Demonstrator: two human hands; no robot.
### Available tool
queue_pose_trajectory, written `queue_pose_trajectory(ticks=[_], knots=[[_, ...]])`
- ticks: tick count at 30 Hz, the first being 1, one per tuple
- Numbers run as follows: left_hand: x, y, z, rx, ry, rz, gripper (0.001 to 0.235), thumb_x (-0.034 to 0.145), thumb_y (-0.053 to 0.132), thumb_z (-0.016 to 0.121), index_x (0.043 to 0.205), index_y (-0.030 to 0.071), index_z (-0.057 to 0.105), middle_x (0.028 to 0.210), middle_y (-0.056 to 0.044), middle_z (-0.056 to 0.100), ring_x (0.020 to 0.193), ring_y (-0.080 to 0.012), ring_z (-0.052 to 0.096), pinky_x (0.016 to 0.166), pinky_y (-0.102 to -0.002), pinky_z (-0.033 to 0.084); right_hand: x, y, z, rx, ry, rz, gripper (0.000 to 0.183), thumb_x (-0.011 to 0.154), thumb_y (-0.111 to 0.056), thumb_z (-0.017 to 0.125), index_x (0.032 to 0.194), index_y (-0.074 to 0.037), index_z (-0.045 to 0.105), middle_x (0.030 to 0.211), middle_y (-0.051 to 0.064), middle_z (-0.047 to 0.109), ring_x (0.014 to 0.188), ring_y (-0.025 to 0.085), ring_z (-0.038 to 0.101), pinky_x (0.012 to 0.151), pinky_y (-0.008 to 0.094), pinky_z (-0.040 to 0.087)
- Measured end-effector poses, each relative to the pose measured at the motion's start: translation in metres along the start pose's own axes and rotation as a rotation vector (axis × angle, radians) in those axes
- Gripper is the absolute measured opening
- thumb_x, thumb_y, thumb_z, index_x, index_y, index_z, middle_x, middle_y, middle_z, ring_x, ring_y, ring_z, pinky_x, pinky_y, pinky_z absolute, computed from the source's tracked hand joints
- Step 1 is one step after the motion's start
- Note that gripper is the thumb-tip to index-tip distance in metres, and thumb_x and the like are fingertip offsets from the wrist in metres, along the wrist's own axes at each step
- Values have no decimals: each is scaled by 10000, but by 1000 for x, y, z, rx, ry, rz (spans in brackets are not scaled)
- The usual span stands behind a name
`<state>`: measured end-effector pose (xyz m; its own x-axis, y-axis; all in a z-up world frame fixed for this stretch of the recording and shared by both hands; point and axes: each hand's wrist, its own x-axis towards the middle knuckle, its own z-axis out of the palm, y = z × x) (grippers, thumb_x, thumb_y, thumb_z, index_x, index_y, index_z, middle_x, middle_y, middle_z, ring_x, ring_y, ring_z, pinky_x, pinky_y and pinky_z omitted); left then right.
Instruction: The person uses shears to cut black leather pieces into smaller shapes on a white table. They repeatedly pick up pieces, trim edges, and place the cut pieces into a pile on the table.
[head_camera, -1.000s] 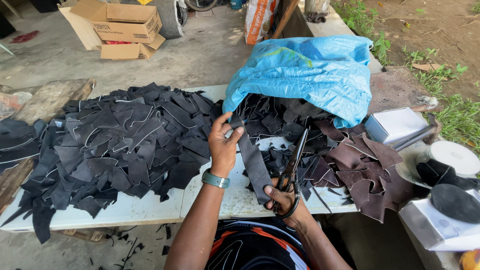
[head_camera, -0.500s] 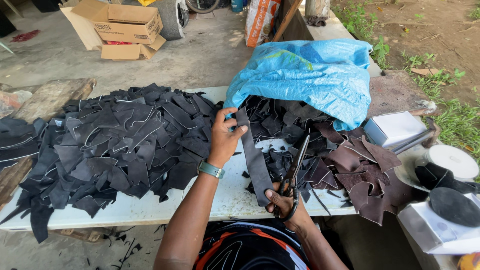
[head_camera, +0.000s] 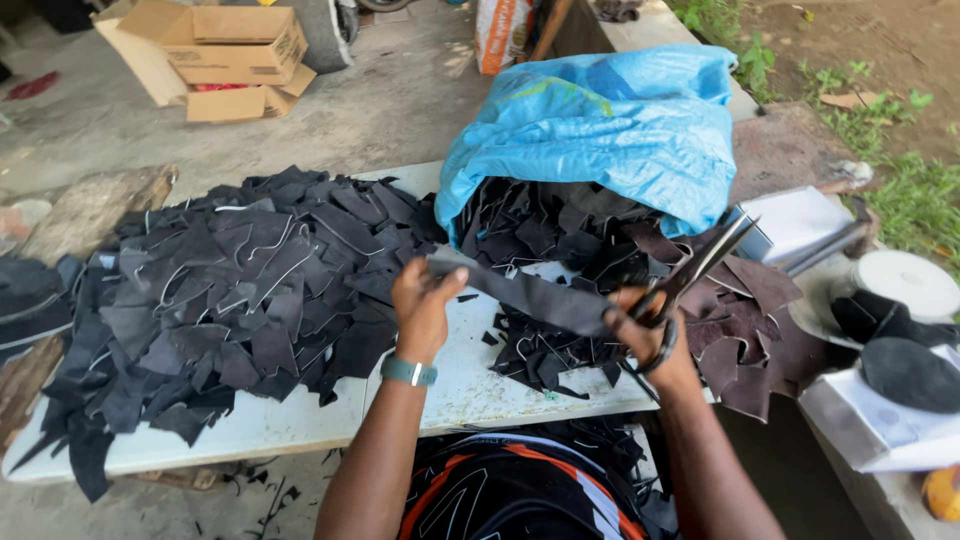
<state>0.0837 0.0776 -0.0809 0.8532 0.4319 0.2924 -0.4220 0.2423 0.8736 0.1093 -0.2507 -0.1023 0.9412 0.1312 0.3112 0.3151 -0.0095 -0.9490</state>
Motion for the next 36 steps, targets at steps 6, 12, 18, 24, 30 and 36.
queue_pose_trajectory(ticks=[6,12,18,24,30,36], knots=[[-54,-40,-24,-46,61,-164,248,802,-42,792,948,26,603,916,-98,704,824,-166,700,797,-326,619,42,22,-19,-82,-108,35,356,821,-102,840,1127,26,709,961,103,726,855,160,677,778,297,550],[-65,-80,-46,-73,31,-179,245,835,-51,793,973,9,599,938,-105,686,842,-168,680,812,-333,595,52,47,-20,-36,-258,74,356,785,-44,816,1119,9,706,1002,61,730,912,129,683,825,292,561],[-64,-92,-51,-153,53,-242,203,865,-27,742,975,34,583,940,-104,683,860,-194,693,865,-383,618,54,57,-25,-68,-281,-15,332,780,-32,814,1092,-5,705,1014,37,727,934,125,680,844,289,560],[-60,-94,-45,-129,138,-254,189,878,-51,716,956,46,575,967,-97,655,872,-207,698,897,-426,626,55,60,-21,-101,-204,30,270,777,-47,844,1006,-4,708,959,58,722,890,145,687,811,299,561],[-57,-91,-50,-199,113,-271,160,897,-42,713,948,49,592,995,-99,668,927,-216,703,942,-429,620,57,59,-18,27,-191,102,251,780,-38,843,990,-19,706,938,47,715,863,146,678,785,296,556],[-59,-89,-53,-252,84,-326,156,900,-44,696,963,66,604,998,-99,688,944,-215,705,948,-421,605,59,61,-21,95,-201,178,254,779,-31,841,995,-26,706,907,42,694,801,138,650,704,284,527]])
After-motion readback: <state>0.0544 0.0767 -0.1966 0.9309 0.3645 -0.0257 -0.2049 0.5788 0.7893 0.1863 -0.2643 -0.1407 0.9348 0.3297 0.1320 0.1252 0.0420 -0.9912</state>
